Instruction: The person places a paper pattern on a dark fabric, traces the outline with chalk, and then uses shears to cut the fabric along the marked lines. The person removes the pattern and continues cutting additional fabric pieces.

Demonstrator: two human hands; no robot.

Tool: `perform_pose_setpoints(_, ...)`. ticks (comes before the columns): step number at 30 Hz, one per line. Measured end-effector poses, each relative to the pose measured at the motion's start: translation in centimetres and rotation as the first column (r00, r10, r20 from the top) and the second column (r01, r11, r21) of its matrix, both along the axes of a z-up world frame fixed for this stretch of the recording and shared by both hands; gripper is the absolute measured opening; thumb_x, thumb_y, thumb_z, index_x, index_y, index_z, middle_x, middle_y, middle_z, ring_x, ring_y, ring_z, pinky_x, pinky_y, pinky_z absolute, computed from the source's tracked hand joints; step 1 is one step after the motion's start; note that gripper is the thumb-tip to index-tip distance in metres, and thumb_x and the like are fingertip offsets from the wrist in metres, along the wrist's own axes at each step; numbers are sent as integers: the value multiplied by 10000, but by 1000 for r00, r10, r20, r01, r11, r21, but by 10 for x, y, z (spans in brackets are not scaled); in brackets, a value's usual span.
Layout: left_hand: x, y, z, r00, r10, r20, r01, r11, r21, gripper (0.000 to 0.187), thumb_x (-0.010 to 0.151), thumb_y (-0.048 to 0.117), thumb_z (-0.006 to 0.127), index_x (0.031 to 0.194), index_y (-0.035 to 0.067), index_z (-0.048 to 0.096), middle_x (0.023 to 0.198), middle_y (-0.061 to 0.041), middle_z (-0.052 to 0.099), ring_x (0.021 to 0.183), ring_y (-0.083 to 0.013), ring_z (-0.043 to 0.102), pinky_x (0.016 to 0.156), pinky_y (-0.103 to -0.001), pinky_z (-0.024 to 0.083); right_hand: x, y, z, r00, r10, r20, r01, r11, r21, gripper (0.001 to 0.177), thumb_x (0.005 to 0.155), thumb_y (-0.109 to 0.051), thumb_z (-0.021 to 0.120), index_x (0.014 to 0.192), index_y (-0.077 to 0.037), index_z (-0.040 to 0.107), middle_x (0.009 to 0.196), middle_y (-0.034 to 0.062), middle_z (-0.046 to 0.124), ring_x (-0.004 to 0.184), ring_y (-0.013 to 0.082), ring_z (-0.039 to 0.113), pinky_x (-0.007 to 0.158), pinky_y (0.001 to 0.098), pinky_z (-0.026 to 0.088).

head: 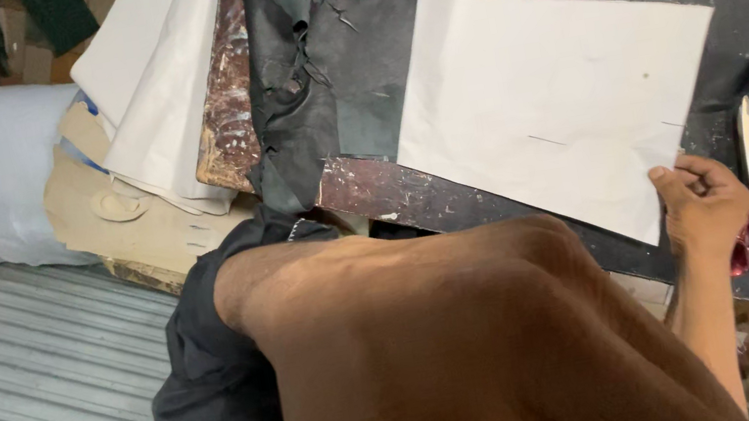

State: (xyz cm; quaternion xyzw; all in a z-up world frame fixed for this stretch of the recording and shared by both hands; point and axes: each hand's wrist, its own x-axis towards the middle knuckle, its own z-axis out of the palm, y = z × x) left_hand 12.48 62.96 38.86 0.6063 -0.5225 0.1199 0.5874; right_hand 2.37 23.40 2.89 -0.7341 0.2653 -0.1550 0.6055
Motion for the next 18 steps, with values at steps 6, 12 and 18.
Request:
perform_pose_setpoints(6,25,19,-17,999,13,34,-15,996,86,148,1021,162,699,1103,39,696,787,-33,621,600,-107,556,542,-249,436,33,55,28,985,71,-155,-113,952,-285,264,855,-59,865,1047,63,731,854,77,729,729,86,640,647,223,516)
perform_pose_setpoints(12,55,1,-94,874,467,-137,-367,818,443,185,1006,142,735,1167,50,736,821,-45,626,655,-120,575,590,-267,457,46,79,36,981,61,-184,-73,996,-60,270,833,-76,837,1049,36,720,829,23,738,699,53,637,623,201,510)
perform_pose_setpoints(18,35,-58,-203,955,273,118,-290,768,571,921,507,351,894,1336,62,615,1363,-224,576,1247,-417,507,979,-506,428,46,56,39,1000,-13,-23,17,979,204,180,890,-34,801,1034,45,729,825,-17,650,699,24,557,619,169,436)
